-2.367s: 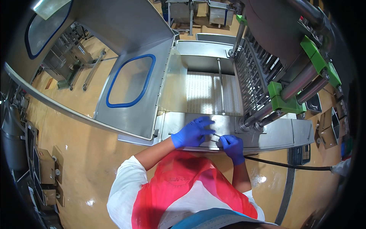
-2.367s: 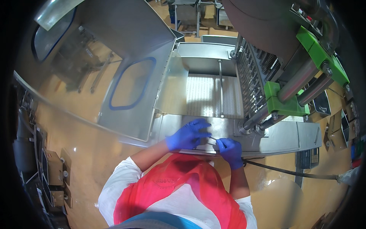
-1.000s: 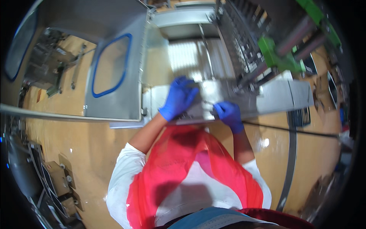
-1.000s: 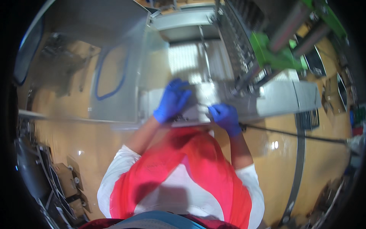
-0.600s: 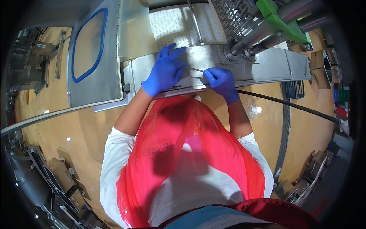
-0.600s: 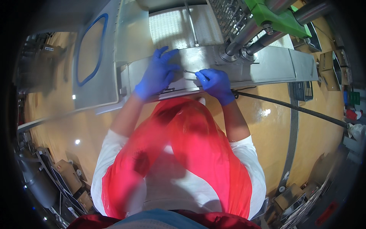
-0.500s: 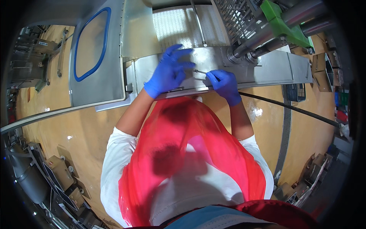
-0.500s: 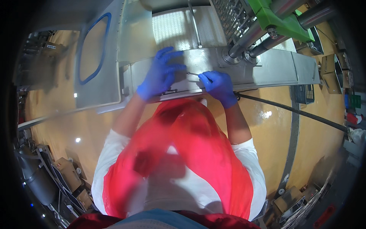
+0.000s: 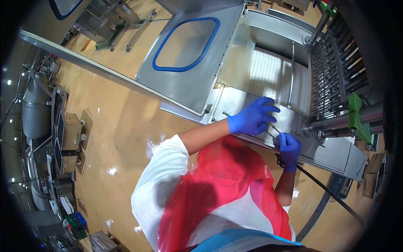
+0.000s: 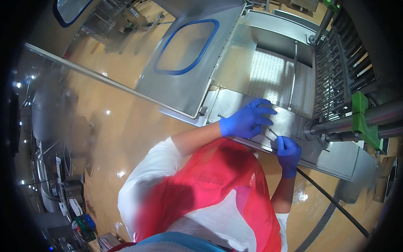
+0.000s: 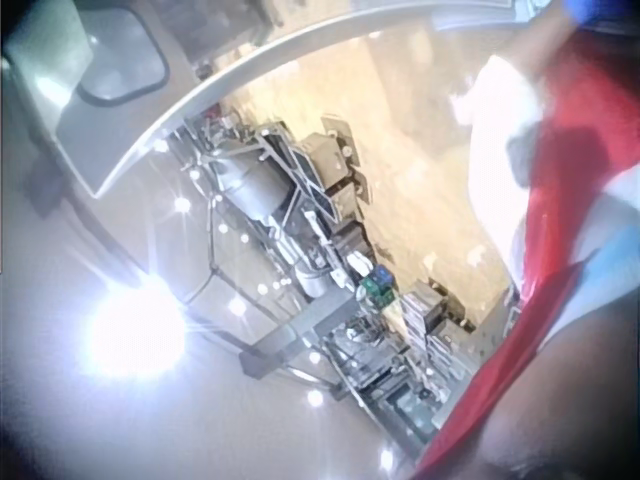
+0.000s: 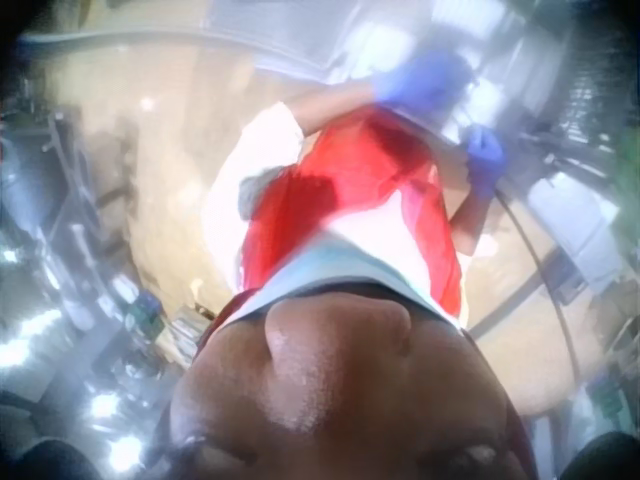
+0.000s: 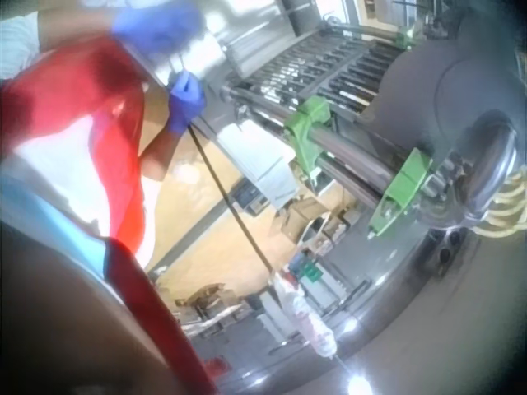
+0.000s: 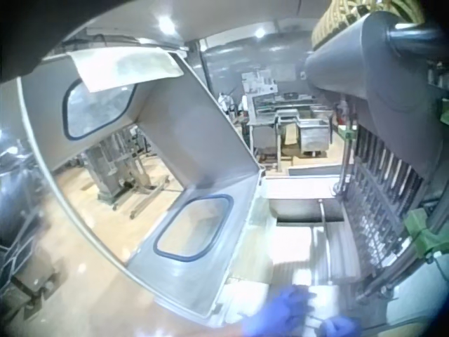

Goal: The person walks through a commercial kitchen and approaches a stainless steel machine. They use a small metal tool to adjust or tighten components within the machine's internal mechanism, repeatedly inserting and turning the tool in various slots.

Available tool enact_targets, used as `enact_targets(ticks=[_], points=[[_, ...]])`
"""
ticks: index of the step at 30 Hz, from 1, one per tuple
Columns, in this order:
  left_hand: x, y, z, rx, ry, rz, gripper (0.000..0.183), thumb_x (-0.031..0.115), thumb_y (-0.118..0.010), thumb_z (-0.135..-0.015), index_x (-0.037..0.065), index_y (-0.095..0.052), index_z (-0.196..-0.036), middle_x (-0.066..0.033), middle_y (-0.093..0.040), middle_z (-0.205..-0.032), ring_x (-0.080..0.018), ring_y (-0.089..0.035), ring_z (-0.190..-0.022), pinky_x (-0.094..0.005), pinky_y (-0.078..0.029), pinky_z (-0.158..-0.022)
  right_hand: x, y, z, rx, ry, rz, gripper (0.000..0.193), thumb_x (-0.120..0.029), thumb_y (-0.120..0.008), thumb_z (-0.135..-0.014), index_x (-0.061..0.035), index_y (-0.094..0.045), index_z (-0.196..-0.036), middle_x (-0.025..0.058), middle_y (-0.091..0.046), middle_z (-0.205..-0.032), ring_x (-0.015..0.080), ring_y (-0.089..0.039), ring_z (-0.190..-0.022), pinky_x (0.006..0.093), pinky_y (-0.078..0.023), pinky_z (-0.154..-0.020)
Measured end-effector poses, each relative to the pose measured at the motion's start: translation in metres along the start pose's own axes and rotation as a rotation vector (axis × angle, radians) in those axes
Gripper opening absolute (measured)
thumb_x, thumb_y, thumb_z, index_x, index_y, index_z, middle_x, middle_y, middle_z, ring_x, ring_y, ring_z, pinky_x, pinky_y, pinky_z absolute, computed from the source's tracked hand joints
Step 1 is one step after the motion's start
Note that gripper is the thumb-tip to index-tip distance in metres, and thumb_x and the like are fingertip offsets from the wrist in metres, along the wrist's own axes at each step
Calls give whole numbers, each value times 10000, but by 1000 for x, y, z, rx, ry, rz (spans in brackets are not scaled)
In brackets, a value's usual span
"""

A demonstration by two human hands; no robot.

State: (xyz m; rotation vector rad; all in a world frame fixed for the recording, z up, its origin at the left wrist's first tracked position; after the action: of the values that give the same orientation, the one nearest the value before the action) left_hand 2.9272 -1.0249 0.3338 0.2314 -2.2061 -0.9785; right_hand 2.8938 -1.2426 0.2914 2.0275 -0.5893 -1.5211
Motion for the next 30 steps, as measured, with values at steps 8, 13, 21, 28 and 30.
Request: enact_targets(ticks=[8,13,21,28,30], points=[[-18,-30,6,25,-4,121,116,169,-763,-768,103,-745,-862,-89,-650,-1170,-354,-522,-1186,-459,-430,-1031,2,0,2,24,30,-7,100,-116,-680,-881,-41,-732,-839,125,-693,-739,283,-673,-641,372,-528,-617],[-36,-55,5,29,-3,189,102,137,-774,-749,99,-742,-838,-89,-690,-1024,-311,-599,-1041,-423,-479,-940,-10,5,11,117,466,377,85,-94,-744,-791,-70,-715,-867,71,-708,-940,274,-665,-775,390,-548,-666],[-16,-27,-4,18,234,76,112,179,-741,-747,75,-733,-709,-116,-696,-938,-310,-619,-991,-403,-487,-908,-5,9,3,198,208,48,141,-83,-730,-814,-56,-704,-950,87,-676,-908,273,-658,-812,368,-544,-731],[16,-16,-25,169,87,-133,179,213,-780,-810,37,-757,-832,-105,-703,-910,-264,-656,-885,-380,-524,-812,5,20,1,115,42,-288,257,-44,-616,-890,-18,-626,-1145,116,-659,-994,226,-660,-870,344,-535,-796],[10,-28,-26,34,352,203,177,197,-762,-844,33,-762,-912,-111,-715,-877,-216,-668,-803,-344,-531,-741,0,25,-2,77,79,-274,296,-39,-617,-911,-16,-603,-1205,102,-659,-1024,168,-655,-897,306,-528,-818]])
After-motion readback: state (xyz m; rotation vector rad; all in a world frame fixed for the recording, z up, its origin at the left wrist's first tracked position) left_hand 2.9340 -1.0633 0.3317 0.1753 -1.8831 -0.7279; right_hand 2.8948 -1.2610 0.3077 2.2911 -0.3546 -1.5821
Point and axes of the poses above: each hand's wrist, its own z-axis away from the middle knuckle, its own y-axis out of the back of the hand, x = y × z, the point moved 5 cm from there along -z, towards the middle knuckle
